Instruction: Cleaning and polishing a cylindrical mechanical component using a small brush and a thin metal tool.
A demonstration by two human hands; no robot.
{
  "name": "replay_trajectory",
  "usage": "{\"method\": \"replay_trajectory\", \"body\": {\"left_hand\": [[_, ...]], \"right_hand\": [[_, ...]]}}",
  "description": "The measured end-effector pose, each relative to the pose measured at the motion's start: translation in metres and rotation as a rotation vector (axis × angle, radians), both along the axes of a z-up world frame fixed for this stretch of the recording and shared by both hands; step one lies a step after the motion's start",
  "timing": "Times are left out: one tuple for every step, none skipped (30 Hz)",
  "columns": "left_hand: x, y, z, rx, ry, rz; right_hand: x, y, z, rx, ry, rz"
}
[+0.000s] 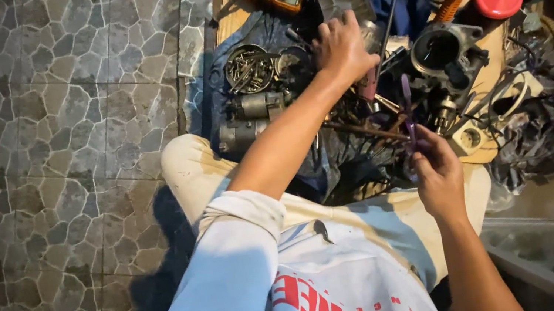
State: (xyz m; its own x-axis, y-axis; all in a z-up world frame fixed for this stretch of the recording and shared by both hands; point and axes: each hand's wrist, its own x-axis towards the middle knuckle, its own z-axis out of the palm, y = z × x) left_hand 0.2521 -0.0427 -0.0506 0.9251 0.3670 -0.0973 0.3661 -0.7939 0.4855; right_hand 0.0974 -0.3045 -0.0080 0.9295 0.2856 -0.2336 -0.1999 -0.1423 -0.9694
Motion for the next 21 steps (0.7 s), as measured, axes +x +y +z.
{"method": "replay_trajectory", "body": {"left_hand": [[0.001, -0.002, -0.009, -0.002, 0.0, -0.001], [0.004, -0.003, -0.017, 0.004, 0.012, 0.007], [0.007, -0.004, -0.024, 0.01, 0.023, 0.015], [0.006, -0.008, -0.033, 0.009, 0.024, 0.015], [0.005, -0.012, -0.043, 0.061, -0.006, 0.016], [0.002, -0.014, -0.053, 0.114, -0.034, 0.019], [-0.004, -0.014, -0.047, 0.114, -0.031, 0.022], [-0.009, -0.015, -0.042, 0.1, -0.053, 0.017], [-0.015, -0.015, -0.036, 0.085, -0.076, 0.013], [-0.023, -0.015, -0.028, 0.09, -0.076, 0.013], [-0.031, -0.015, -0.02, 0.05, -0.103, 0.004], [-0.041, -0.016, -0.013, 0.005, -0.126, -0.007], [-0.05, -0.015, -0.016, 0.006, -0.122, -0.008], [-0.057, -0.014, -0.019, -0.043, -0.18, -0.046], [-0.063, -0.013, -0.022, -0.092, -0.238, -0.083], [-0.079, -0.008, -0.013, -0.091, -0.23, -0.082], [-0.095, -0.003, -0.003, -0.165, -0.18, -0.132], [-0.106, 0.001, 0.007, -0.238, -0.135, -0.185], [-0.117, 0.005, 0.003, -0.236, -0.133, -0.187], [-0.128, 0.009, 0.0, -0.238, -0.17, -0.206], [-0.138, 0.015, -0.002, -0.239, -0.207, -0.225]], "right_hand": [[-0.001, -0.004, -0.006, -0.002, 0.0, -0.001], [-0.002, -0.007, -0.01, 0.055, 0.017, 0.009], [-0.003, -0.009, -0.015, 0.111, 0.034, 0.018], [-0.004, -0.006, -0.014, 0.11, 0.036, 0.018], [-0.007, -0.003, -0.015, 0.054, -0.006, -0.015], [-0.009, 0.002, -0.015, 0.0, -0.046, -0.046], [-0.008, 0.003, -0.015, 0.0, -0.043, -0.043], [-0.008, 0.005, -0.015, -0.011, -0.028, -0.047], [-0.007, 0.007, -0.014, -0.022, -0.014, -0.05], [-0.006, 0.01, -0.017, -0.017, -0.014, -0.05], [-0.005, 0.012, -0.02, 0.014, 0.013, -0.056], [-0.006, 0.014, -0.022, 0.041, 0.044, -0.064], [-0.007, 0.016, -0.022, 0.041, 0.048, -0.065], [-0.007, 0.02, -0.022, 0.04, 0.036, -0.058], [-0.006, 0.023, -0.023, 0.038, 0.024, -0.051], [-0.007, 0.029, -0.024, 0.038, 0.032, -0.051], [-0.007, 0.034, -0.024, 0.048, 0.033, -0.056], [-0.004, 0.039, -0.025, 0.06, 0.028, -0.064], [-0.002, 0.041, -0.029, 0.061, 0.03, -0.067], [0.0, 0.044, -0.033, 0.044, 0.033, -0.053], [0.002, 0.048, -0.036, 0.026, 0.036, -0.04]]}}
